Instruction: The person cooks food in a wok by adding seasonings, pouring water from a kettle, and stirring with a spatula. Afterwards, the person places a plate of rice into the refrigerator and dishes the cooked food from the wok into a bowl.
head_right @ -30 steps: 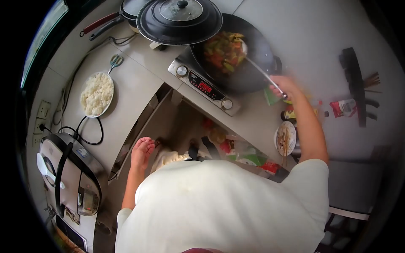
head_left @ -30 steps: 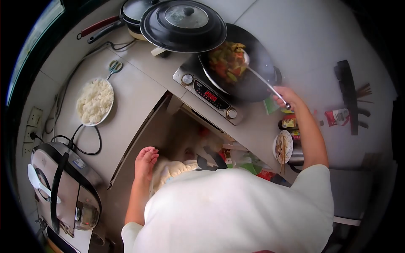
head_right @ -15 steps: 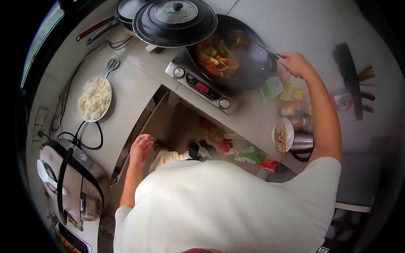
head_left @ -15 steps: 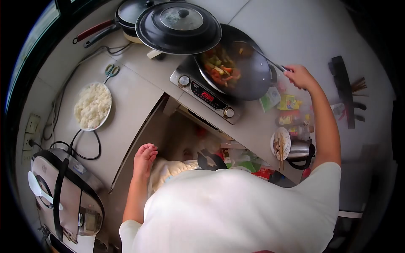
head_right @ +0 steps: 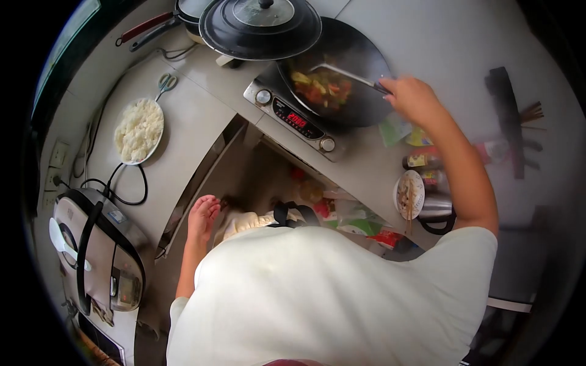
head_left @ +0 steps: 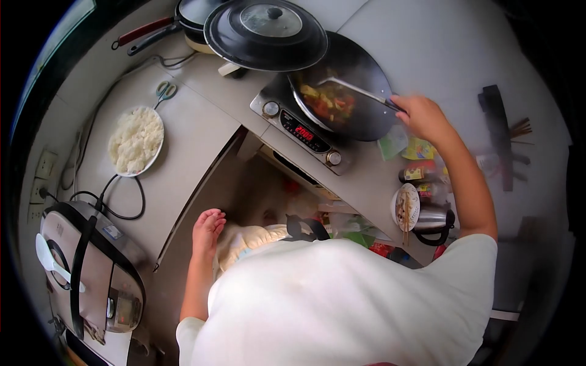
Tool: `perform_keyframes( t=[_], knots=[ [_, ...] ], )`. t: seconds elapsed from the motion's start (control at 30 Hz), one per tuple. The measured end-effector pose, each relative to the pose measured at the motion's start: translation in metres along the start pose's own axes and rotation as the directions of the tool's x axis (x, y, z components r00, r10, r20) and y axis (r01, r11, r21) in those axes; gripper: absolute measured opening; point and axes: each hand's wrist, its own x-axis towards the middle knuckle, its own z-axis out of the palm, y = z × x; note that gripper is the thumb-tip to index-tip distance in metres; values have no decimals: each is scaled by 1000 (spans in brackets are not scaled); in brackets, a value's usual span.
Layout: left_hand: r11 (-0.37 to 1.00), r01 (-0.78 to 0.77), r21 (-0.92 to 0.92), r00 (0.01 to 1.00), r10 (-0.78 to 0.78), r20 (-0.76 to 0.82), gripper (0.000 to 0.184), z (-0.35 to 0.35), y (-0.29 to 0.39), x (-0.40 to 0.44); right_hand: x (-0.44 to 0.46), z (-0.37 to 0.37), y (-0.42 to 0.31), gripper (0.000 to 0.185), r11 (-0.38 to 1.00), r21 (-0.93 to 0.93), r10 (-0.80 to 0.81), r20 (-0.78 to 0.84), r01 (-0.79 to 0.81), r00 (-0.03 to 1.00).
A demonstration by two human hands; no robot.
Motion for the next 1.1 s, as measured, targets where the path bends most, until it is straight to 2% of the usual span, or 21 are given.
perform_keyframes(
  t=[0.03,0.13,0.23,0.33,0.4,0.43,0.53,0.6,0.67,0.77,0.83,0.87,0.9,1.0,1.1],
  knots=[
    [1000,0,12,1000,0,13,9,5,3,1,-13,0,-1,22,1000,-19,-25,-38,24,999],
    [998,2,56,999,-5,51,8,22,13,6,-55,-11,-16,26,996,-69,49,-26,-51,998],
    [996,6,85,995,-14,95,8,33,20,14,-96,-26,-22,29,988,16,151,-2,-151,989],
    [995,19,102,992,-31,124,8,36,18,22,-135,-36,-17,31,981,63,187,-74,-182,980],
    [994,25,111,988,-41,147,8,35,13,30,-150,-40,-25,31,966,62,250,13,-251,968],
    [991,33,126,989,-51,141,8,36,12,32,-151,-40,-27,30,957,59,281,54,-284,958],
    [985,59,165,988,-81,135,9,43,8,34,-133,4,-25,30,969,132,205,34,-208,978],
    [982,67,174,986,-92,139,8,50,9,30,-93,15,-34,31,907,218,335,147,-360,931],
    [979,82,187,987,-106,125,7,53,9,27,-66,59,-11,31,938,198,292,-8,-285,956],
    [989,59,134,989,-77,126,7,45,12,30,-55,74,33,30,773,505,415,56,-384,908],
    [995,45,93,993,-54,102,8,42,14,25,-60,71,59,30,491,695,492,275,-524,826],
    [994,43,97,995,-51,80,8,38,13,25,-62,70,69,31,322,747,498,389,-581,775],
    [994,39,101,997,-45,59,8,33,12,25,-61,78,77,30,310,747,504,396,-588,768],
    [994,29,105,999,-31,21,8,25,10,19,-54,106,95,28,143,725,512,528,-674,677],
    [995,24,100,1000,-25,3,8,22,9,13,-33,123,89,27,-276,710,133,696,-648,706]
  ],
)
